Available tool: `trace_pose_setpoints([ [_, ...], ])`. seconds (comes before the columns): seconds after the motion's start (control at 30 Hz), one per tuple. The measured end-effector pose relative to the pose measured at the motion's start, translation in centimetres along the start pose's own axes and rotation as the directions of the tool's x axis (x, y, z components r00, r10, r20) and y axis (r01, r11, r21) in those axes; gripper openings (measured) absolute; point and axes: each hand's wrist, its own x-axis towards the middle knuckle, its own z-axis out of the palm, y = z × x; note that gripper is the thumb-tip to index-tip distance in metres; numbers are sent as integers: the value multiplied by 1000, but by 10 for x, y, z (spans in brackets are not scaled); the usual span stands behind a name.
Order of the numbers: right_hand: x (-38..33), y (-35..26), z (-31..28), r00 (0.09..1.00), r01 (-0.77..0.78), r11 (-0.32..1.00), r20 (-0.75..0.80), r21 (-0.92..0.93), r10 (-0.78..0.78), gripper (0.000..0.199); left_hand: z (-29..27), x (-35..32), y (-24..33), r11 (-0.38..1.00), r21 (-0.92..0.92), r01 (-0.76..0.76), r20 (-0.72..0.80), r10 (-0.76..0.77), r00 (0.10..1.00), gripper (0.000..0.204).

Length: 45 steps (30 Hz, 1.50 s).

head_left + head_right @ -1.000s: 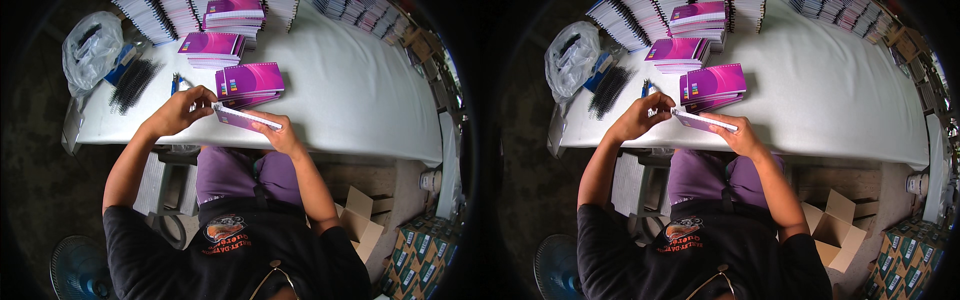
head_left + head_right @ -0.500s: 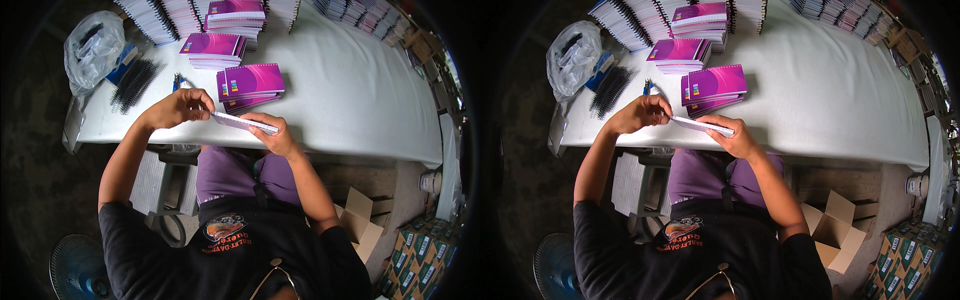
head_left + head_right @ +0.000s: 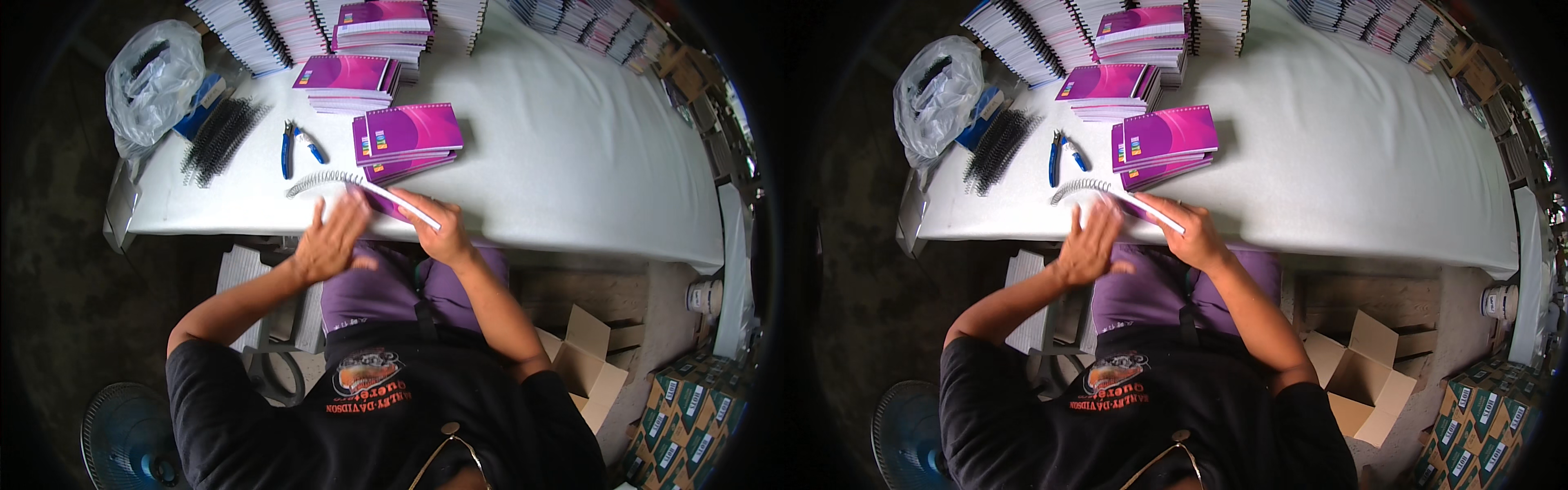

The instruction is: The person assembles spiral-bound notebooks by inserting metal wire coils into the punched holes of purple notebook covers. They use pliers to secure the ends of the coils and stack the finished notebooks on the table. The person also moves stacks of notebooks and retrieves materials from a cardboard box.

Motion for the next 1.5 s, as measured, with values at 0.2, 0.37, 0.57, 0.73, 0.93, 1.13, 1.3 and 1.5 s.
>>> trace_pose_setpoints([
  [0.2,-6,-6,12,992,115,987,70,-115,-107,45,-7,38,-43,936,-187,299,-444,-352,824,106],
  [0.37,-7,2,0,976,217,960,69,-174,-208,44,1,20,-5,983,180,-27,-411,100,906,107],
  [0.57,-9,-4,4,991,128,984,47,-128,-123,50,21,-3,30,932,-345,-113,-212,40,976,104],
  [0.73,-9,-8,10,987,130,980,114,-153,-113,50,22,50,-1,714,-640,284,-399,-625,671,107],
  [0.93,-18,-5,7,996,31,991,87,-129,-20,60,-14,51,8,984,-170,-52,-566,-54,822,110],
  [1.13,-10,-1,-8,989,-111,993,102,41,106,63,5,53,24,949,-21,-315,-556,251,793,103],
  [1.3,-6,0,-5,991,-129,984,41,123,125,61,13,54,38,884,-409,-227,-402,49,914,93],
  [1.5,-5,8,-20,979,-200,975,56,98,195,66,-76,101,31,926,-375,-35,-286,-80,955,40],
])
